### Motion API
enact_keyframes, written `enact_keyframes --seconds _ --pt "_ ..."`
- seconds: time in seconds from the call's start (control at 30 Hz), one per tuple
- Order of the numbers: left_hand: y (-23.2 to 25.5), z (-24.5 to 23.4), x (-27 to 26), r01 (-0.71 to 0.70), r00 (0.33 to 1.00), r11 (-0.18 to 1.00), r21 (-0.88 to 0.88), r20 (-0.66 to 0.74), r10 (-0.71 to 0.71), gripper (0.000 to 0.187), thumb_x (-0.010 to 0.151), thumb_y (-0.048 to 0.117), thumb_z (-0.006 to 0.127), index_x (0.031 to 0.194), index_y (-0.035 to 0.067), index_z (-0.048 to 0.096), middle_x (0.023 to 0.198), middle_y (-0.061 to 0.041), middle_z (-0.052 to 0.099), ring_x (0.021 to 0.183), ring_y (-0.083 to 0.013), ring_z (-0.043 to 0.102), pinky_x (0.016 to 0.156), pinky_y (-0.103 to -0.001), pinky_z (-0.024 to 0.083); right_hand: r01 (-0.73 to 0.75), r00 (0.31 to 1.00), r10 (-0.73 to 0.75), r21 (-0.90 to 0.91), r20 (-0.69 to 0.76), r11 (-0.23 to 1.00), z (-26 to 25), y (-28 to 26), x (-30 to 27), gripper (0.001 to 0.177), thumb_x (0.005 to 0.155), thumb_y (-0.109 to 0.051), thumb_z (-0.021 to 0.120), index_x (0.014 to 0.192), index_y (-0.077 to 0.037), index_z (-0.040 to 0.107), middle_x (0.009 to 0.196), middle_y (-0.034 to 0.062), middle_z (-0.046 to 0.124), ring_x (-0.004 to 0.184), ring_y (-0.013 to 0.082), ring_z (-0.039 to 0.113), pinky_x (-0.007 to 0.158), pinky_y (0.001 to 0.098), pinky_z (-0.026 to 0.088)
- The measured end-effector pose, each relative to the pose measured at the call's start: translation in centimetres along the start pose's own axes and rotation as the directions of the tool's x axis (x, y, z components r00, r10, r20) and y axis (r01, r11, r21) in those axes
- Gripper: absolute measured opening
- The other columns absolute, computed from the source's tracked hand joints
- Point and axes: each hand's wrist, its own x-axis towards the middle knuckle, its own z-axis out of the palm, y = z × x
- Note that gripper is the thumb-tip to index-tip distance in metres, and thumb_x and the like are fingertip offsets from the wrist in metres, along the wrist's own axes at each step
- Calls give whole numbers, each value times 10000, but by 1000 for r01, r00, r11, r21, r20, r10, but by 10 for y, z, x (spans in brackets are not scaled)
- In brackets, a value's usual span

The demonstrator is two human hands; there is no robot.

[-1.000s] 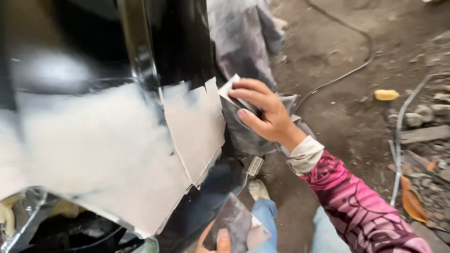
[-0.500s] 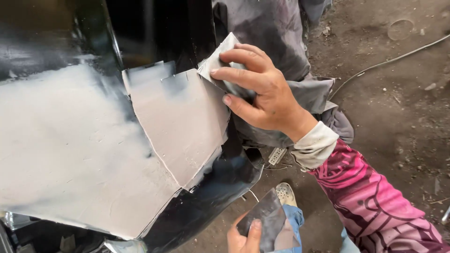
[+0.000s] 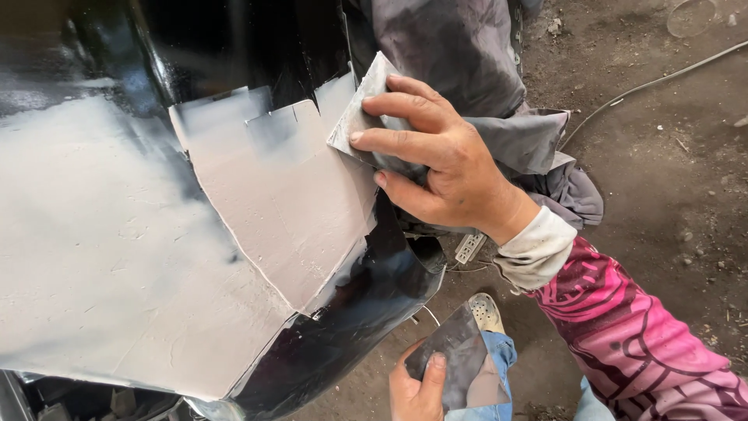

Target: The person sands a section of a black car bumper that has been filled with a white compound using a sanding block. They smooth the surface and then use a metal scraper to remove excess material from the edges of the repair area.

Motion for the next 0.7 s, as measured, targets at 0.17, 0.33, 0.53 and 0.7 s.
enact_keyframes --seconds 0.17,0.33,0.53,0.7 --pt "-12 -1 -2 19 996 1000 21 -84 -17 439 883 214 729 1186 -103 696 1011 -169 788 930 -190 716 873 -337 564 -15 1000 15 -7 7 1000 2 -2 -9 430 852 -80 792 1271 -127 708 1447 132 587 1465 416 483 1266 511 411" --pt "-16 -4 -2 54 993 993 107 -106 -43 454 885 234 741 1194 -98 720 907 -138 763 819 -159 659 775 -317 543 -27 999 27 -17 20 999 3 -3 -17 434 845 -95 801 1267 -150 717 1440 117 592 1468 414 471 1267 527 400" --pt "-9 1 -3 9 995 993 114 -98 3 447 894 242 721 1185 -96 704 934 -111 780 856 -141 685 804 -301 551 -30 999 30 -14 33 999 3 -8 -25 427 839 -89 808 1249 -169 721 1437 110 593 1475 427 456 1248 519 413" --pt "-2 4 -4 41 994 989 143 -102 -27 439 898 239 714 1187 -91 717 927 -129 780 854 -151 686 800 -310 553 -28 999 29 -22 40 999 4 -11 -31 440 820 -80 806 1242 -177 726 1422 106 606 1469 422 456 1237 520 418"
